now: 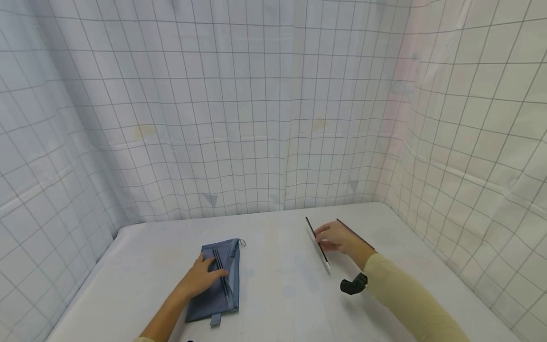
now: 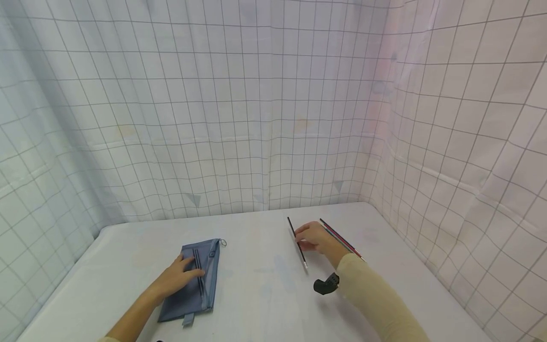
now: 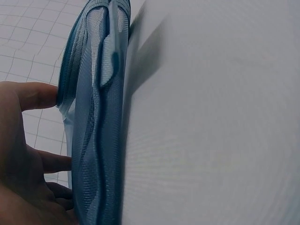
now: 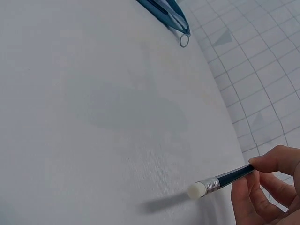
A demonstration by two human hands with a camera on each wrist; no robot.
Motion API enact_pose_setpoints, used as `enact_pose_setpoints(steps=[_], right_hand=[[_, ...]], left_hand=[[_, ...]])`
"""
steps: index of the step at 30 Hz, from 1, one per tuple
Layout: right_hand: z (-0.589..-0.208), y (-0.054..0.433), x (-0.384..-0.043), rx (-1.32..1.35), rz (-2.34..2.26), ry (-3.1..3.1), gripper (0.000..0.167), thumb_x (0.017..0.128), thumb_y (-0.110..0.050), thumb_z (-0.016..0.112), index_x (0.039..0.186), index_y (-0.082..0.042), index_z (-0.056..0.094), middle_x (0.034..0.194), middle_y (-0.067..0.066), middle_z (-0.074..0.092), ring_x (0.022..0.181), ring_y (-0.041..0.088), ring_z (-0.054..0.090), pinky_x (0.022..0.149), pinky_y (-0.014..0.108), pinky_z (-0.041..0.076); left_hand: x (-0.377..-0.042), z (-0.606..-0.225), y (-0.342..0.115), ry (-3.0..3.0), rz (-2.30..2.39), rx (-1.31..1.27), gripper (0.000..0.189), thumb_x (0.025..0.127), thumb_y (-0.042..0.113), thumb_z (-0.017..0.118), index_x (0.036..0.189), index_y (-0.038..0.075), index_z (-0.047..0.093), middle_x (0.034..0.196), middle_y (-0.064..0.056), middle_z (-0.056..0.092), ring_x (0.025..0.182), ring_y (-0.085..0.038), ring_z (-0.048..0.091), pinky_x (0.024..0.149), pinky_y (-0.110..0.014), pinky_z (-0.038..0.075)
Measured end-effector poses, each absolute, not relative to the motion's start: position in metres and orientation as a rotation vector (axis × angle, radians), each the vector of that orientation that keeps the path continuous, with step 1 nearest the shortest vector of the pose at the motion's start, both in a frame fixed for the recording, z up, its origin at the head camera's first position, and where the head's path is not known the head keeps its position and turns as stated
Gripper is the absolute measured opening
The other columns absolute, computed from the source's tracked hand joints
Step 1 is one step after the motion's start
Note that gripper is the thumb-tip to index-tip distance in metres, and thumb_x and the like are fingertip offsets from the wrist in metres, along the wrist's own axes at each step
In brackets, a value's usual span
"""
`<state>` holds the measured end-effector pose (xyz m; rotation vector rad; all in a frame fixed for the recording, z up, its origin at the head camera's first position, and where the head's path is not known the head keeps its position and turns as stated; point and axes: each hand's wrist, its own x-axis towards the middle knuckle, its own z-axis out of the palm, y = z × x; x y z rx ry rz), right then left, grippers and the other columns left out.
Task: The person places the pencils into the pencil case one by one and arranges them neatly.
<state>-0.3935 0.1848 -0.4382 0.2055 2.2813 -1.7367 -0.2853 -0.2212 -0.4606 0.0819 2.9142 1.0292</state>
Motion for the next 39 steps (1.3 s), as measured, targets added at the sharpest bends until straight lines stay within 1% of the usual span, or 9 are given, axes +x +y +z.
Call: enact_pose_setpoints(steps=[6,12,17,27,39], right_hand=[[-0.440,0.173,-0.393,0.186,-1.769,2.244,0.023,0.090,0.006,0.073,0.113,0.004,0.069,0.104,0.015,0.067,0.079,0.021,0.067,0.066,0.031,0.058],[-0.445,0.162,-0.394,0.166,-1.767,2.221,0.023,0.090,0.006,0.072,0.113,0.005,0.069,0.102,0.015,0.067,0.075,0.019,0.065,0.063,0.029,0.057],[-0.445,0.152,-0.393,0.149,-1.759,2.221,0.024,0.091,0.005,0.072,0.114,0.005,0.069,0.102,0.015,0.068,0.075,0.019,0.065,0.064,0.029,0.058],[-0.448,0.128,-0.395,0.100,-1.757,2.204,0.021,0.090,0.006,0.073,0.110,0.003,0.069,0.101,0.014,0.067,0.075,0.020,0.065,0.065,0.030,0.059],[-0.450,0.090,-0.388,0.059,-1.747,2.152,0.023,0.088,0.006,0.075,0.110,0.003,0.070,0.102,0.013,0.065,0.073,0.018,0.063,0.063,0.027,0.058]], left_hand=[[-0.285,-0.459,-0.221,2.915,1.032,0.075,0.084,0.094,0.043,0.068,0.146,-0.018,0.042,0.154,-0.050,0.016,0.140,-0.068,0.021,0.108,-0.075,0.027],[-0.285,-0.460,-0.222,2.918,1.022,0.080,0.084,0.094,0.044,0.067,0.146,-0.018,0.042,0.154,-0.050,0.016,0.140,-0.068,0.021,0.108,-0.075,0.027],[-0.285,-0.460,-0.221,2.924,1.016,0.086,0.084,0.094,0.043,0.068,0.146,-0.018,0.042,0.153,-0.050,0.017,0.140,-0.068,0.022,0.108,-0.075,0.028],[-0.286,-0.459,-0.221,2.919,1.012,0.081,0.084,0.094,0.044,0.067,0.146,-0.018,0.042,0.154,-0.050,0.016,0.140,-0.067,0.021,0.109,-0.075,0.027],[-0.287,-0.461,-0.223,2.908,1.003,0.068,0.086,0.094,0.046,0.067,0.146,-0.017,0.042,0.153,-0.050,0.015,0.139,-0.068,0.022,0.108,-0.076,0.028]])
